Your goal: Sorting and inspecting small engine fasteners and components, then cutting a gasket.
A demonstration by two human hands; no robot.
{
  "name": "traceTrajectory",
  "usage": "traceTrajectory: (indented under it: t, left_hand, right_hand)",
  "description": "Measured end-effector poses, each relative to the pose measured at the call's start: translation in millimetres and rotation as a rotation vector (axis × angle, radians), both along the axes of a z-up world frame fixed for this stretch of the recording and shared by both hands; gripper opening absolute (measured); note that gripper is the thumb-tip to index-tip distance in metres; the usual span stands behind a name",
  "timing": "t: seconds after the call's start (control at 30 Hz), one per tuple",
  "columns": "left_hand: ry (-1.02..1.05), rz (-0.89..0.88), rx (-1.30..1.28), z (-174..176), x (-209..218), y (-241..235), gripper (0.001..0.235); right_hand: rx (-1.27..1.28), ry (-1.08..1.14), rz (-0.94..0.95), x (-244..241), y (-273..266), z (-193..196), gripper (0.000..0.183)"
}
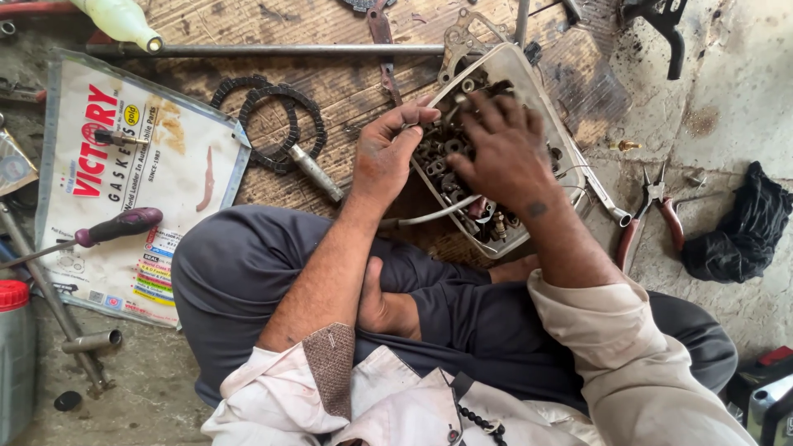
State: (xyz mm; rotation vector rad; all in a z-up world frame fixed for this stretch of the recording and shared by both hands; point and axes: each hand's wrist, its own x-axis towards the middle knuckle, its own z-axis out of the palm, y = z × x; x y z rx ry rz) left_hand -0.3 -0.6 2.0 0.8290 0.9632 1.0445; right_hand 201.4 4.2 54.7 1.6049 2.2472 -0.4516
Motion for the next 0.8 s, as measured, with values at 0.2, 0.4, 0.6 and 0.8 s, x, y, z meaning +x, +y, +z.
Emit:
traceTrajectory:
  t: [0.2,0.4,0.6,0.8]
  left_hand:
    - [0.018,-0.009,-0.015,4,-1,1,0.028]
    - [-0.012,-0.006,0.028,-2,0,1,0.027]
    - [-0.013,-0.002,0.015,-3,-1,1,0.026]
    - [0.019,0.008,-0.015,1,1,1,0.026]
  right_hand:
    - [-0.044,-0.161,-0.195,2,3,26,0.087]
    - [0.026,0.086,0.153,-8,-4,12,0.055]
    - [0.015,0.062,0.104,-23,3,23,0.061]
    - [0.083,0.105,-0.159,17,4,25,0.072]
